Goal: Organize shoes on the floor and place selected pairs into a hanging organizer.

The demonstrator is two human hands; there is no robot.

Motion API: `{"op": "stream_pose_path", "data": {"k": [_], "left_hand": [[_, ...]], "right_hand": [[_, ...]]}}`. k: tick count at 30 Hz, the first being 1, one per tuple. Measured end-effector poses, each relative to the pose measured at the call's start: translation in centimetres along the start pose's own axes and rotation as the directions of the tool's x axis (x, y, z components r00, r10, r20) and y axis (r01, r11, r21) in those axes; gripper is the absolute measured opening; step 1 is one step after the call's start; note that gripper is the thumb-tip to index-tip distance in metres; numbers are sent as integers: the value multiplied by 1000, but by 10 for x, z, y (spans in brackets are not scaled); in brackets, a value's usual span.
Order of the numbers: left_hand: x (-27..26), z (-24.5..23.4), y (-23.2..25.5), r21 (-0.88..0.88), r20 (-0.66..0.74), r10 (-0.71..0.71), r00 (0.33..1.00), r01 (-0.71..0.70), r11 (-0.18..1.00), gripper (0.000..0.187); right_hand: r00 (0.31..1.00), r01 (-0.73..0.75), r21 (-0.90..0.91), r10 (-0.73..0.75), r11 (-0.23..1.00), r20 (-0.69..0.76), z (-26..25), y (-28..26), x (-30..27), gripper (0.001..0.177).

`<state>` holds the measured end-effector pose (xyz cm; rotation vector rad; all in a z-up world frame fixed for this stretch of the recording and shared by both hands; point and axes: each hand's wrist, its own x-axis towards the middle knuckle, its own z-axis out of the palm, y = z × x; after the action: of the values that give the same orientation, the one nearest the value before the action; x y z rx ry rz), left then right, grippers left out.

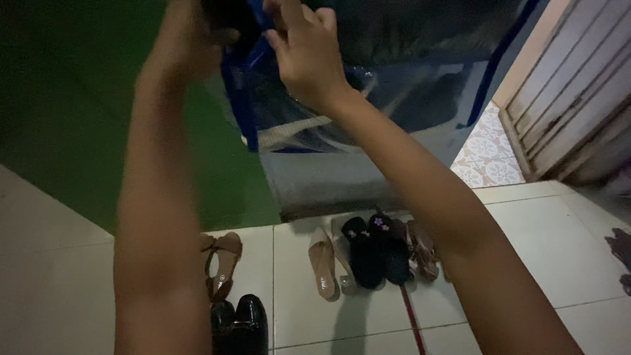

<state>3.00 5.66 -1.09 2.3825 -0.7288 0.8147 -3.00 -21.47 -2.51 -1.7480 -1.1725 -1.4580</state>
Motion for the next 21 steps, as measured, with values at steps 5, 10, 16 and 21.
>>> {"op": "stream_pose_path", "data": {"k": [5,10,16,21], "left_hand": [[-11,3,-43,-466,-38,175,984,-173,868,29],[-32,-1,42,-919,14,-143,990,69,389,36],[-48,15,90,-94,-456,340,822,-425,900,38],[-87,50,82,21,-638,37,769,-31,999,47]], "right_hand": [[1000,0,-38,0,999,-6,9,1,-4,46],[1000,-15,-65,16,998,17,20,-5,-7,46],[996,19,7,-20,1000,86,-2,-16,-13,46],[986,-167,72,165,983,33,-55,-17,-65,50]]}}
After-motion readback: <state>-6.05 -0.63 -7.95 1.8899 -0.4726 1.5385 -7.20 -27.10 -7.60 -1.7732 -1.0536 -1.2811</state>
